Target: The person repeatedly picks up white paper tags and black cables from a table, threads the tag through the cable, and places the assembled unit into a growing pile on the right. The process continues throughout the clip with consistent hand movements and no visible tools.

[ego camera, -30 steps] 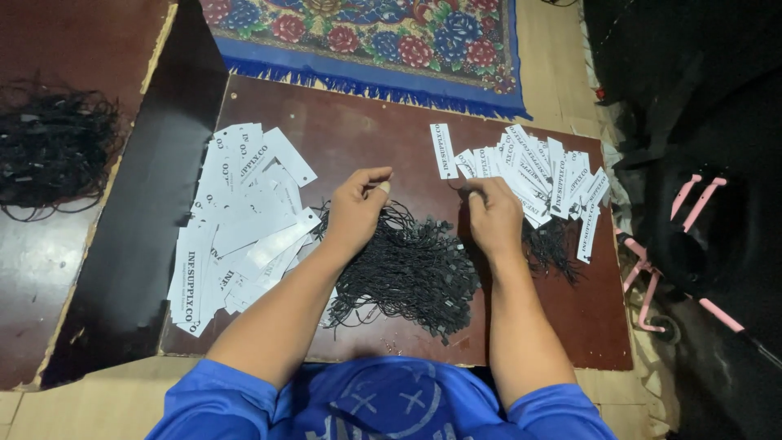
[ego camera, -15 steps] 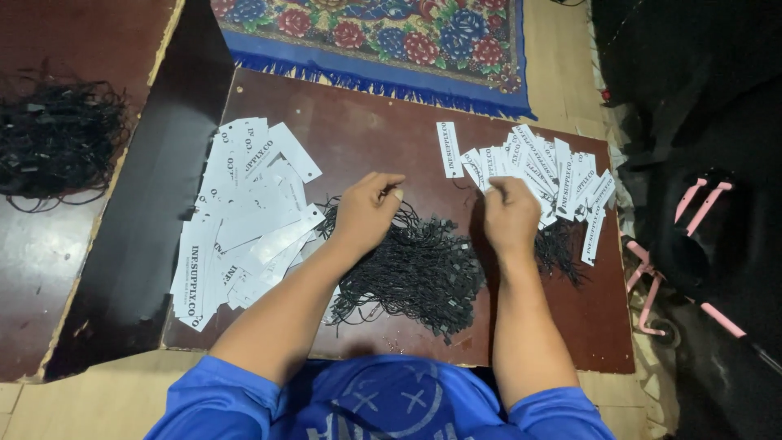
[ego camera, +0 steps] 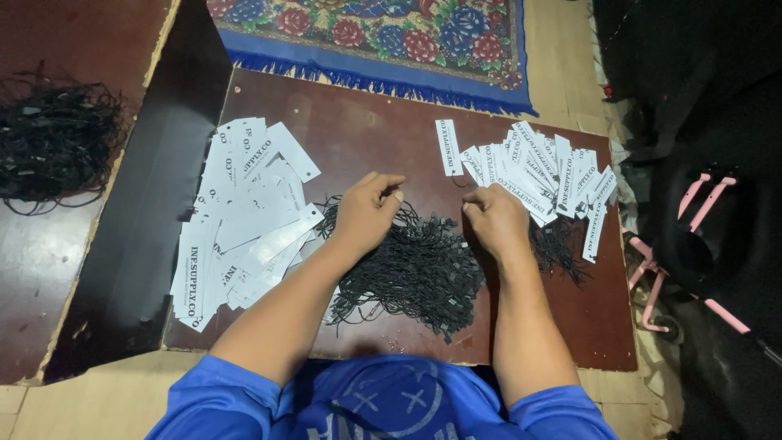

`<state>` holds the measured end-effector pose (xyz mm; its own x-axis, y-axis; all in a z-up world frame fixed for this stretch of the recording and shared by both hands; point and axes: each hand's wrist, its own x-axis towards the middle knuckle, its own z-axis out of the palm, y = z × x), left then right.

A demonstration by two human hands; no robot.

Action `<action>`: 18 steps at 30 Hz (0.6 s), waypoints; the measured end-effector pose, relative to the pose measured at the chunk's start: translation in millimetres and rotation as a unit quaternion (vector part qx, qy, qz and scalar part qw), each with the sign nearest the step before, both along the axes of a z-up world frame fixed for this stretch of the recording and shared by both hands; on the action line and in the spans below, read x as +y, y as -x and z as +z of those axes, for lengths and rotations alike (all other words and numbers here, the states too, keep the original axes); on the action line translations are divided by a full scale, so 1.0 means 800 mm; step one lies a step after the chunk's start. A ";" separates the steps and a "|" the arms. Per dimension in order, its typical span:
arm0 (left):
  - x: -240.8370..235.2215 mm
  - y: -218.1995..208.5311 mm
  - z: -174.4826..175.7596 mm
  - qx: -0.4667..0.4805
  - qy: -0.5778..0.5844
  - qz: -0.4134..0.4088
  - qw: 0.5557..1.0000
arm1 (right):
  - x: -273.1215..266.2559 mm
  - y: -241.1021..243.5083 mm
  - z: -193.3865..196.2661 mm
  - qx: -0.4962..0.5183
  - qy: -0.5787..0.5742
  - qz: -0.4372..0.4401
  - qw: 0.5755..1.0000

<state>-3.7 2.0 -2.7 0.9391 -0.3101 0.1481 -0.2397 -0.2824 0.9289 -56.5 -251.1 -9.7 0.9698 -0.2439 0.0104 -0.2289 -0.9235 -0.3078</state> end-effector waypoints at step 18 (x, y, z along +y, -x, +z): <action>-0.001 0.010 0.008 0.006 -0.035 -0.037 0.999 | 0.031 -0.026 0.013 -0.080 -0.016 -0.058 0.995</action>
